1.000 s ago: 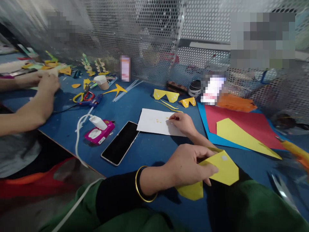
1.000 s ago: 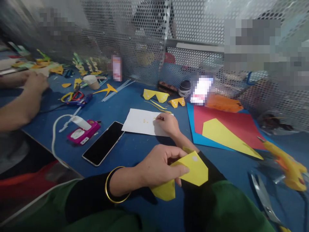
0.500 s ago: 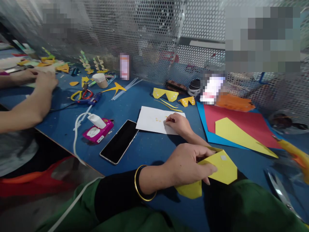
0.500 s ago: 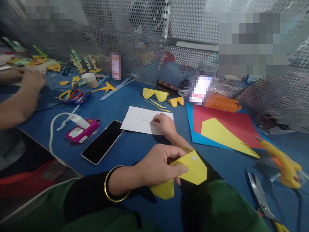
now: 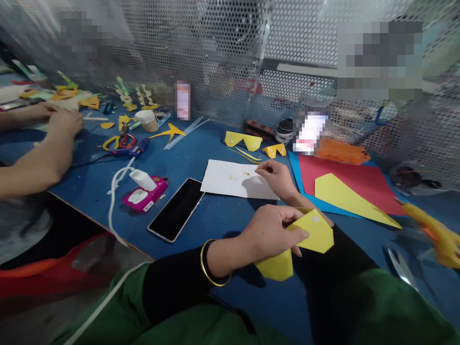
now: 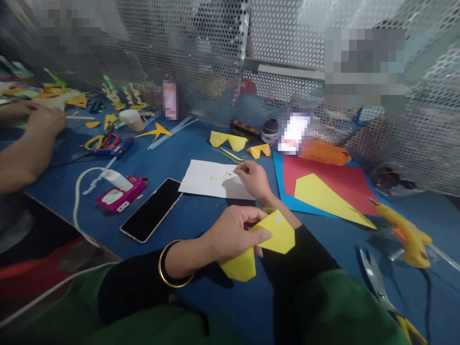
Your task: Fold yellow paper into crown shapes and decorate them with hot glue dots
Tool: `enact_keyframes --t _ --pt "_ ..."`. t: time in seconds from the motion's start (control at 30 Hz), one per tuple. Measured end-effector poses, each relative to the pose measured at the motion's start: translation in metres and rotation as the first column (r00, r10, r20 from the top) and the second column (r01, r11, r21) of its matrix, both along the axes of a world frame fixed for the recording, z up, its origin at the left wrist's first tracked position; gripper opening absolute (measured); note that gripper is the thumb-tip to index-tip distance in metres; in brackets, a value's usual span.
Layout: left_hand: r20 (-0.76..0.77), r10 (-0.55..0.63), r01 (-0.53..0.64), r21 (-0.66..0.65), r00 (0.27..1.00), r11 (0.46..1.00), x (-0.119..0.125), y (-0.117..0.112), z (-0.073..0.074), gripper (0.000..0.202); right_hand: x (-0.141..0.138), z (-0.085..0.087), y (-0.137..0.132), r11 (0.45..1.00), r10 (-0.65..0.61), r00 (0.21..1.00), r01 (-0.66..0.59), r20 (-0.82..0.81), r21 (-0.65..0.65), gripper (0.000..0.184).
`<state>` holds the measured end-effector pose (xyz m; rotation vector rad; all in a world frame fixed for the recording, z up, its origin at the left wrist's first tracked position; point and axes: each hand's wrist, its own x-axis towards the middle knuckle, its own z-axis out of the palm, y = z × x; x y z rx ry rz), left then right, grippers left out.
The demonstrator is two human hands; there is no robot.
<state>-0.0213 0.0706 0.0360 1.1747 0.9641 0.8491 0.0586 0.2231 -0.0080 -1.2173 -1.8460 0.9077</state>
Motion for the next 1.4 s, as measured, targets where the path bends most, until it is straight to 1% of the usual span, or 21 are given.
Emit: enact_keyframes --t 0.1,0.17,0.23,0.3,0.37,0.47,0.53,0.6,0.7,0.83,0.93,1.03,1.1,1.17,1.23,1.3,1.4 --pt "0.008 0.035 -0.035 -0.019 0.999 0.999 -0.001 0.002 0.003 0.011 0.030 0.019 0.000 0.993 -0.115 0.986 0.112 -0.120 -0.032 0.017" --pt "0.014 0.055 -0.054 -0.014 0.998 0.998 -0.002 0.003 0.004 0.012 0.052 0.031 -0.008 0.982 -0.190 0.965 0.183 -0.180 -0.055 0.020" --pt "0.024 0.074 -0.074 -0.008 0.997 0.997 -0.003 0.004 0.005 0.014 0.071 0.042 -0.023 0.969 -0.244 0.944 0.231 -0.222 -0.085 0.022" --pt "0.028 0.104 -0.104 -0.013 0.994 0.994 -0.003 0.005 0.006 0.017 0.085 0.049 -0.045 0.961 -0.270 0.931 0.246 -0.247 -0.125 0.024" --pt "0.026 0.140 -0.140 -0.019 0.990 0.990 -0.004 0.007 0.007 0.019 0.094 0.051 -0.071 0.957 -0.275 0.925 0.237 -0.261 -0.169 0.026" --pt "0.017 0.163 -0.163 -0.011 0.987 0.987 -0.005 0.008 0.009 0.018 0.102 0.049 -0.107 0.943 -0.288 0.909 0.214 -0.300 -0.256 0.027" --pt "0.009 0.166 -0.166 0.007 0.986 0.986 -0.005 0.009 0.009 0.018 0.104 0.046 -0.123 0.932 -0.288 0.889 0.176 -0.356 -0.316 0.027" --pt "-0.013 0.179 -0.179 0.026 0.984 0.984 -0.004 0.010 0.008 0.018 0.105 0.042 -0.132 0.927 -0.277 0.875 0.135 -0.397 -0.349 0.027" --pt "-0.065 0.178 -0.175 0.051 0.982 0.983 -0.003 0.011 0.005 0.019 0.104 0.037 -0.136 0.928 -0.264 0.874 0.116 -0.407 -0.354 0.027" --pt "-0.109 0.120 -0.113 0.065 0.987 0.991 -0.002 0.011 0.004 0.018 0.101 0.032 -0.139 0.937 -0.259 0.889 0.135 -0.377 -0.323 0.024" --pt "-0.108 0.096 -0.092 0.043 0.990 0.995 -0.002 0.010 0.005 0.026 0.101 0.031 -0.141 0.941 -0.270 0.897 0.170 -0.351 -0.291 0.022" --pt "-0.120 0.124 -0.118 0.052 0.985 0.992 -0.001 0.010 0.006 0.042 0.101 0.031 -0.142 0.937 -0.300 0.886 0.204 -0.354 -0.284 0.020" --pt "-0.135 0.172 -0.160 0.100 0.976 0.982 -0.001 0.010 0.005 0.044 0.101 0.030 -0.142 0.932 -0.325 0.871 0.228 -0.369 -0.282 0.020" --pt "-0.131 0.219 -0.201 0.143 0.967 0.969 -0.001 0.010 0.004 0.040 0.101 0.030 -0.141 0.929 -0.342 0.858 0.245 -0.384 -0.278 0.020" --pt "-0.108 0.224 -0.208 0.148 0.969 0.967 -0.001 0.010 0.003 0.033 0.101 0.029 -0.141 0.928 -0.346 0.851 0.249 -0.394 -0.278 0.020" --pt "-0.105 0.173 -0.159 0.129 0.979 0.979 -0.002 0.010 0.002 0.025 0.101 0.028 -0.141 0.927 -0.349 0.848 0.251 -0.398 -0.278 0.019" --pt "-0.144 0.070 -0.055 0.104 0.987 0.993 -0.003 0.009 0.002 0.013 0.101 0.027 -0.141 0.925 -0.352 0.857 0.256 -0.377 -0.281 0.019"
